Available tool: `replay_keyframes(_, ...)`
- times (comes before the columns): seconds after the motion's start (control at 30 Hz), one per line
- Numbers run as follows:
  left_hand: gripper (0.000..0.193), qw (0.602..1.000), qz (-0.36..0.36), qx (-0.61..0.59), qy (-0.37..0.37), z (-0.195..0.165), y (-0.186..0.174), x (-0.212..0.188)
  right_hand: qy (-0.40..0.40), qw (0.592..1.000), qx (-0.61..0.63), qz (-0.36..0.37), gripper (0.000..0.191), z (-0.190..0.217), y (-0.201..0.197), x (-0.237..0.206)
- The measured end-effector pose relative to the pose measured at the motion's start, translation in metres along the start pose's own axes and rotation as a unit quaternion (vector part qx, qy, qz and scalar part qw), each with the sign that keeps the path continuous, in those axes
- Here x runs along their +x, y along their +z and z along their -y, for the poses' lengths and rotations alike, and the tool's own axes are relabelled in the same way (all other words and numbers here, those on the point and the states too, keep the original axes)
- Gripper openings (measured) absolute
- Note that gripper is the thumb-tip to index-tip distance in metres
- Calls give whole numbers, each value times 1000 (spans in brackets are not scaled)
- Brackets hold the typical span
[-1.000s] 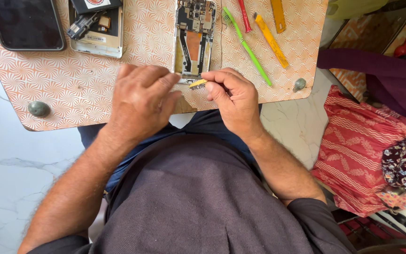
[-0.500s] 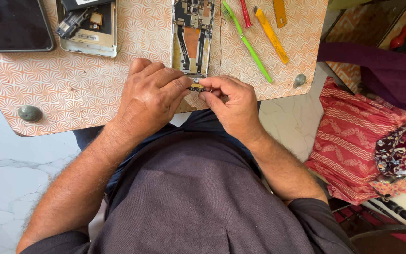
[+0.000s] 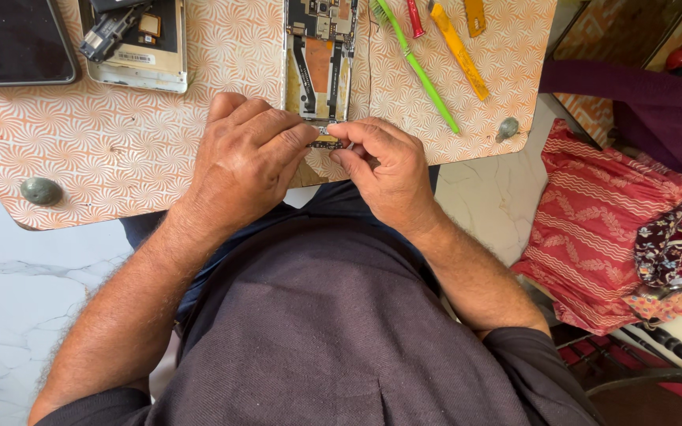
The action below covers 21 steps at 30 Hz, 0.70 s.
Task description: The person cleans a small circuit board with a toothbrush and utility knife, then reattaches it to the phone's internal frame. The person also handles the phone chassis and various tools on the workbench.
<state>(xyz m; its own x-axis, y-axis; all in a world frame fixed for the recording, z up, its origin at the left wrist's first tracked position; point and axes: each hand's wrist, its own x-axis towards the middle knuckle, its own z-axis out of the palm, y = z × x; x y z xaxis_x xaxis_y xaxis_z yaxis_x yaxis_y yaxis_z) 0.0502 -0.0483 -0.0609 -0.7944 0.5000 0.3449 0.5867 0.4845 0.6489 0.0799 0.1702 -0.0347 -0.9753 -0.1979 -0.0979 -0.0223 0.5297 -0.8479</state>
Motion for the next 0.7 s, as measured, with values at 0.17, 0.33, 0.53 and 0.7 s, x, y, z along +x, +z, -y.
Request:
replay_keyframes(0.17, 20, 1000, 1, -9, -4, 2, 0, 0, -5, 1000, 2, 2, 35, -2, 0, 2)
replay_keyframes(0.33, 21, 1000, -1, -11, -2, 2, 1, 0, -8, 1000, 3, 3, 35, -3, 0, 1)
replay_keyframes(0.53, 20, 999, -10, -37, 6, 3, -2, 0, -22, 1000, 13, 0, 34, -5, -1, -1)
replay_keyframes(0.7, 13, 988, -21, -146, -54, 0, 0, 5, 30, 989, 145, 28, 16, -12, -1, -8)
